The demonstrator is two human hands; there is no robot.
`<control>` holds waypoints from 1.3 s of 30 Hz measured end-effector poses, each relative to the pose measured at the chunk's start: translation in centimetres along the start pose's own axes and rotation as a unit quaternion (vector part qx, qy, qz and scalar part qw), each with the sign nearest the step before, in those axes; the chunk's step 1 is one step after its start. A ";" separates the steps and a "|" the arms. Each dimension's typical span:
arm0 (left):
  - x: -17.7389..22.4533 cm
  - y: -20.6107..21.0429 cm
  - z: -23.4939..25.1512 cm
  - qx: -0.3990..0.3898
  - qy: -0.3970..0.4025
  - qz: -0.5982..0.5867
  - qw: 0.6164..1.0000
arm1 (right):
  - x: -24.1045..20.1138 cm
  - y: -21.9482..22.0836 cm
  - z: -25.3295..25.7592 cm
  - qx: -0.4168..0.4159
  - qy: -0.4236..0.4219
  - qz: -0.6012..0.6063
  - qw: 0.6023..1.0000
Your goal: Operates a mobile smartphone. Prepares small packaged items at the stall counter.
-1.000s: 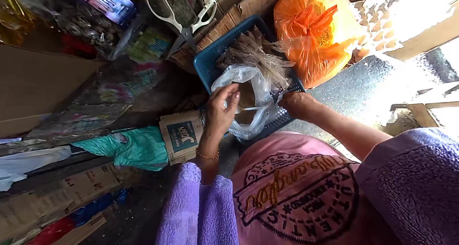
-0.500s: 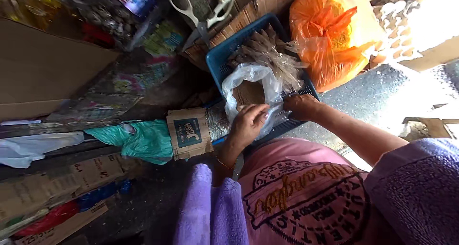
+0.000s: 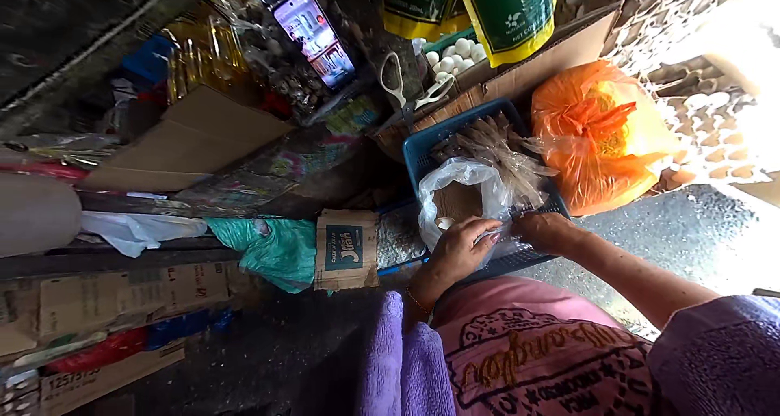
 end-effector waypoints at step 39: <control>3.2 0.8 0.8 -0.100 -0.031 -0.248 0.963 | 0.5 2.4 -8.4 0.259 -0.222 0.577 0.742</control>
Point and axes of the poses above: each hand's wrist, its own z-axis towards the middle knuckle, its own y-axis out of the palm, x = y × z, the point moved 2 cm from there along z, towards the middle knuckle, and after that the axes turned 12 degrees about -x, right-handed, at the moved point
